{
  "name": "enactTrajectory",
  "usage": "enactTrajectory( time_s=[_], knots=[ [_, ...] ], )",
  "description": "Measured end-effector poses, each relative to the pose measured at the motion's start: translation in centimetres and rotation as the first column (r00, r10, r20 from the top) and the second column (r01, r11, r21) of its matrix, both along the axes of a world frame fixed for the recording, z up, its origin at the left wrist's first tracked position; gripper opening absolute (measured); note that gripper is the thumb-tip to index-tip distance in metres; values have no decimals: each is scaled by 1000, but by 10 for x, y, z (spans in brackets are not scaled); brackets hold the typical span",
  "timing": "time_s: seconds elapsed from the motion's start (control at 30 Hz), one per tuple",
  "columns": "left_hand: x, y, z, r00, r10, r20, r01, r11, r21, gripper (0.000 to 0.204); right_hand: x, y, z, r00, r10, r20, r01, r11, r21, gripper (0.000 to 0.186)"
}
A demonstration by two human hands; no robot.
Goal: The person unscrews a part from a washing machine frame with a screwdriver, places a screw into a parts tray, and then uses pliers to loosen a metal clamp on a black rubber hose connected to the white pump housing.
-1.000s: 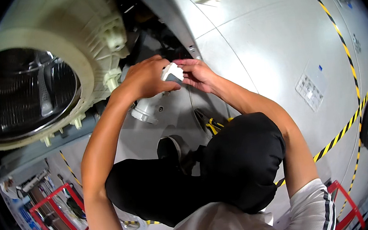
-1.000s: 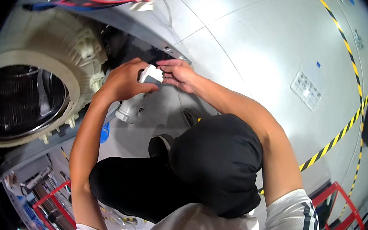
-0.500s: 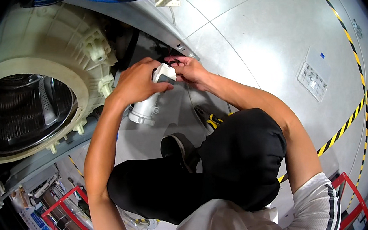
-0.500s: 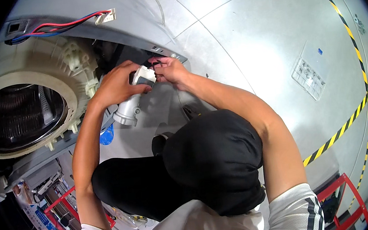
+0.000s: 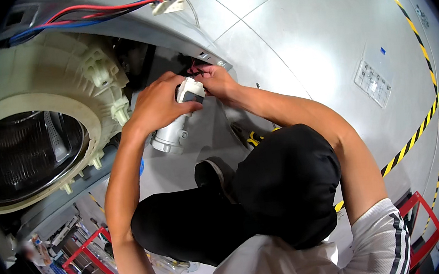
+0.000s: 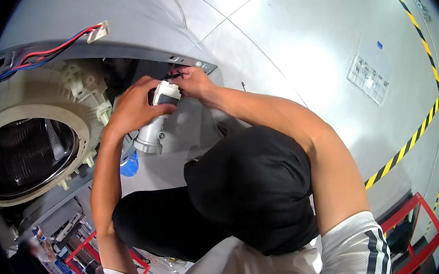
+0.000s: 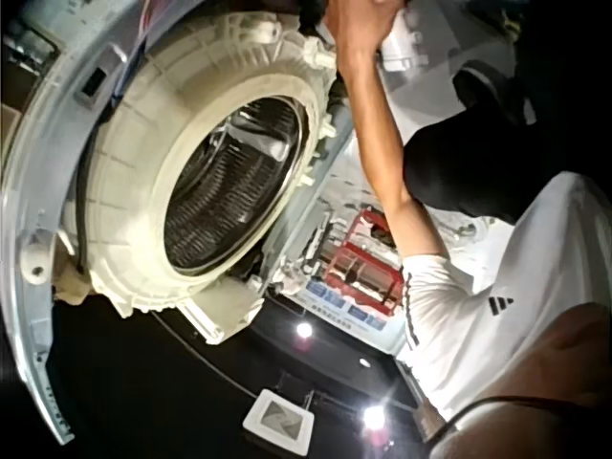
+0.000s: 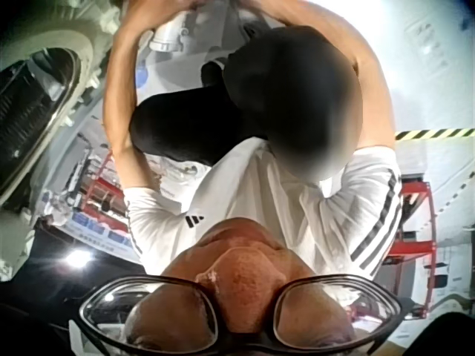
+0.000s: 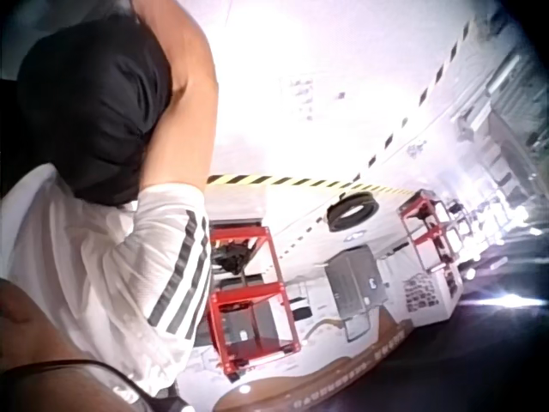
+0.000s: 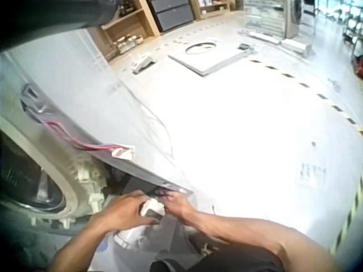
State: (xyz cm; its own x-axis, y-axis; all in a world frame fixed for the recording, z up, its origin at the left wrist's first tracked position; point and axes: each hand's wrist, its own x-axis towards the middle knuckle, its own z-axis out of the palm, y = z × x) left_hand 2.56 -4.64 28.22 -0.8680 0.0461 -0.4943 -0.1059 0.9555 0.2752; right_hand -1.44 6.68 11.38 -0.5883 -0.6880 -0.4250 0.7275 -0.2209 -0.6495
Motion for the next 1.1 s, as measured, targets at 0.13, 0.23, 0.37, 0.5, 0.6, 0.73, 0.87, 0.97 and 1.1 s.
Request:
enactTrajectory(
  time_s=[0.13,0.23,0.37,0.5,0.6,0.73,0.87,0.97,1.1],
  knots=[
    [-2,3,-1,1000,-3,-19,3,1000,7,49,-7,-4,-4,996,65,65,-73,989,126,39],
    [-4,5,0,1000,0,8,0,1000,-8,51,-10,-2,-2,980,97,173,-124,980,153,47],
    [-5,5,0,1000,6,7,-6,1000,-7,54,-2,0,-13,975,212,69,-220,966,137,29],
    [-5,3,-3,1000,8,17,-7,1000,-13,55,4,7,-9,965,256,49,-261,948,185,31],
    [-5,2,-3,1000,13,23,-13,1000,-13,54,5,15,-10,959,281,-21,-275,949,158,34],
    [-5,1,-4,1000,0,-5,0,1000,-4,53,9,20,-11,968,250,-33,-244,961,131,35],
    [-3,2,-6,1000,-3,-8,3,1000,-2,52,13,22,-23,938,283,-203,-253,954,161,38],
    [-3,2,-5,1000,2,-23,-2,1000,0,50,18,27,-21,868,323,-376,-223,932,286,37],
    [-3,2,-4,1000,-12,-27,12,1000,7,49,22,37,-28,719,366,-591,-140,909,392,35]
  ],
)
